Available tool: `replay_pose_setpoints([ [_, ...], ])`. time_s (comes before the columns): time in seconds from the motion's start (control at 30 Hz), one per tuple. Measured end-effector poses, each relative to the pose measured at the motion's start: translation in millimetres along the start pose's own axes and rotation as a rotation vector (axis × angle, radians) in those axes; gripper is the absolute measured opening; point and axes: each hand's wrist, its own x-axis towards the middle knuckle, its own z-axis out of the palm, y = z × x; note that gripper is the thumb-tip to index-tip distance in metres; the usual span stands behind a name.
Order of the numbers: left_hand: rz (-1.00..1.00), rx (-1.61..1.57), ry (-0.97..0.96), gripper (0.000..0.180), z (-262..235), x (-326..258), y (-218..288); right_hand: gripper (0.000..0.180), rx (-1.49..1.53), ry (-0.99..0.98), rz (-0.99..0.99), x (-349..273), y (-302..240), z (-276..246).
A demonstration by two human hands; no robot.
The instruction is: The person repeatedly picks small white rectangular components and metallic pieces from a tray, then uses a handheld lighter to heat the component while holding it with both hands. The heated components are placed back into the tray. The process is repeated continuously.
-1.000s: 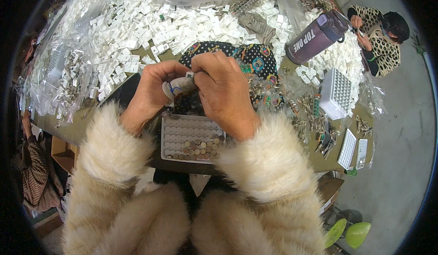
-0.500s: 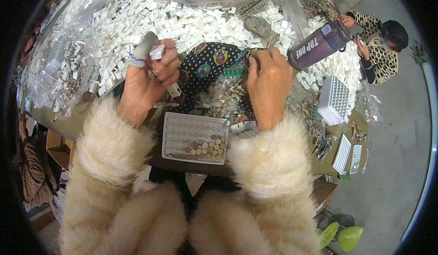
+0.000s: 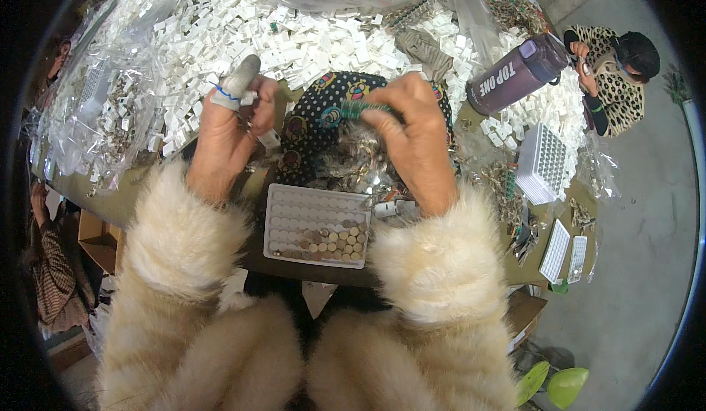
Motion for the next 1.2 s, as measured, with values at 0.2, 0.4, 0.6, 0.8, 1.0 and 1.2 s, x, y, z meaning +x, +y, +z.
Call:
replay_pose_setpoints([
  [0.2, 0.320, 0.213, 0.249, 0.019, -11, 12, 5, 0.021, 0.707, 0.246, 0.187, 0, -17, 2],
  [0.4, 0.432, 1.532, 0.027, 0.022, -16, 12, -7, 0.029, 0.560, 0.061, 0.147, -2, -24, 7],
  [0.6, 0.338, 1.742, -0.219, 0.040, -17, 7, -20, 0.030, 0.343, -0.070, 0.005, -1, -23, 17],
  [0.8, 0.372, 1.584, 0.096, 0.026, -14, 14, -10, 0.025, 0.272, -0.071, 0.023, -1, -25, 18],
  [1.0, 0.138, 0.464, -0.147, 0.020, 9, 5, -18, 0.024, 0.360, -0.173, 0.104, -5, -29, 18],
  [1.2, 0.305, 0.391, -0.002, 0.026, 18, -6, -11, 0.024, 0.396, 0.076, 0.149, -3, -30, 20],
])
